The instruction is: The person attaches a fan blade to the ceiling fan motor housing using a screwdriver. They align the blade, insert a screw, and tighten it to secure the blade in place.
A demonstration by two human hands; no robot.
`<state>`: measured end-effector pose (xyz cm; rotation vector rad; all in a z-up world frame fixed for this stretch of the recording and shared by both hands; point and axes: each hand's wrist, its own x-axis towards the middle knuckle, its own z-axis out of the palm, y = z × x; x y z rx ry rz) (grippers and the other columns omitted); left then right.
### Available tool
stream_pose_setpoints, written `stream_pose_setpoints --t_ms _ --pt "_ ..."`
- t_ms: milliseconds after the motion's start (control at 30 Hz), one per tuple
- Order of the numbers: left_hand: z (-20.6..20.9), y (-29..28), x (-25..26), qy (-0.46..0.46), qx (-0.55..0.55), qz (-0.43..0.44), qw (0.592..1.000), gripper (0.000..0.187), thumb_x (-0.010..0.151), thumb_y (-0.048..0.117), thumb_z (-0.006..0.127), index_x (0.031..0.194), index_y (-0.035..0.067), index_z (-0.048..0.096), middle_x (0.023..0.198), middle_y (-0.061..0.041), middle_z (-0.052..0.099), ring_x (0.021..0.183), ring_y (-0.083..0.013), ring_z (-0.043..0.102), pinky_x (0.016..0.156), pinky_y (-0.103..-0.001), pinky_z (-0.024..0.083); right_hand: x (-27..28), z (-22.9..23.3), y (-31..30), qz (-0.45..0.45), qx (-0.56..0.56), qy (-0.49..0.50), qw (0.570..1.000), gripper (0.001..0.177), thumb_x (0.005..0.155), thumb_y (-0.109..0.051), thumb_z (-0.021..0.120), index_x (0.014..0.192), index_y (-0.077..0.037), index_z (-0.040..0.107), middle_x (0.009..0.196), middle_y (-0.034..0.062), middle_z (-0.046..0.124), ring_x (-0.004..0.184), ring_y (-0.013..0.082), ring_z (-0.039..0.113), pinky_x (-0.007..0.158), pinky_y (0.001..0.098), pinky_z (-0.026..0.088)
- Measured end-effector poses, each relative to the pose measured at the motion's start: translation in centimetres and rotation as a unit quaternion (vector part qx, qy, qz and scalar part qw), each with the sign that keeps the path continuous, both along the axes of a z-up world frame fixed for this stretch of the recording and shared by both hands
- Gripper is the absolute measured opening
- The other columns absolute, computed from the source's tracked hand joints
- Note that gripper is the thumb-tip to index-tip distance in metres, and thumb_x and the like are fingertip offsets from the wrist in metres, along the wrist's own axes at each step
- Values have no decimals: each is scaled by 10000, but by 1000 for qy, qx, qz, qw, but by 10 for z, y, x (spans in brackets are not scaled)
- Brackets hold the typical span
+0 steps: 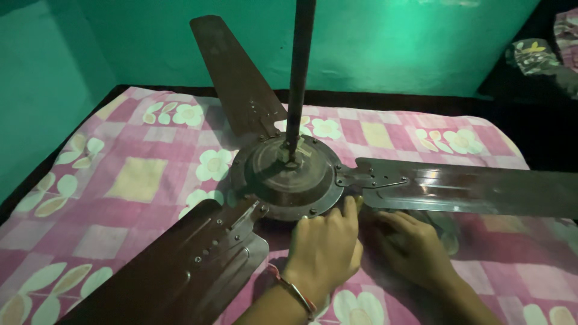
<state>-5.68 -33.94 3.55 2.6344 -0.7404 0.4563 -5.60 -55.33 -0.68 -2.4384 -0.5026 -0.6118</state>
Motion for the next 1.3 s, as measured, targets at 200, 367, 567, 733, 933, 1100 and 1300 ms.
stream_pose_setpoints --t_ms 200,367,567,733,933,1100,1300 --pt "40 17 3 -5 -33 10 999 823 869 254 662 1585 94 290 767 -173 714 608 -349 729 567 -468 609 -14 14 21 31 3 -43 999 284 776 -126 804 1053 -78 756 977 74 774 815 198 783 700 311 612" --pt "91 34 16 -100 -199 -3 975 801 981 176 624 1636 213 164 878 -140 770 624 -318 743 563 -438 626 -19 20 29 36 -30 -146 988 359 723 -123 828 1073 -93 752 1017 76 748 854 236 749 715 329 604" --pt "139 47 23 -276 -332 -72 899 690 1087 73 603 1592 226 159 1367 -186 679 1098 -340 762 825 -381 654 -15 14 26 44 -30 -125 991 343 739 -123 834 1072 -97 760 1014 70 757 829 235 753 689 329 606" --pt "143 47 29 -146 -349 -37 925 663 1036 112 650 1572 263 291 1073 -116 754 868 -283 801 656 -408 621 -6 6 19 76 -61 -130 987 329 752 -97 825 1075 -89 765 1022 84 761 833 238 761 679 322 617" --pt "129 25 41 -140 -280 -39 949 634 987 155 673 1515 277 344 1073 -119 751 849 -364 751 606 -473 585 -1 3 20 120 -69 -158 978 338 761 -79 830 1089 -76 753 1039 85 756 896 229 763 711 311 626" --pt "124 21 46 -43 -254 -27 966 761 907 136 689 1537 302 296 1006 -120 738 823 -383 742 638 -510 590 -9 11 25 121 -26 -139 982 369 711 -61 834 1071 -50 755 1034 109 753 887 235 770 708 300 624" --pt "128 22 46 -69 -276 -31 958 790 893 86 685 1548 304 300 1049 -137 742 875 -382 751 672 -497 612 9 37 34 -30 46 -148 987 352 723 -18 816 1069 -48 760 1024 81 783 863 195 786 747 300 629"
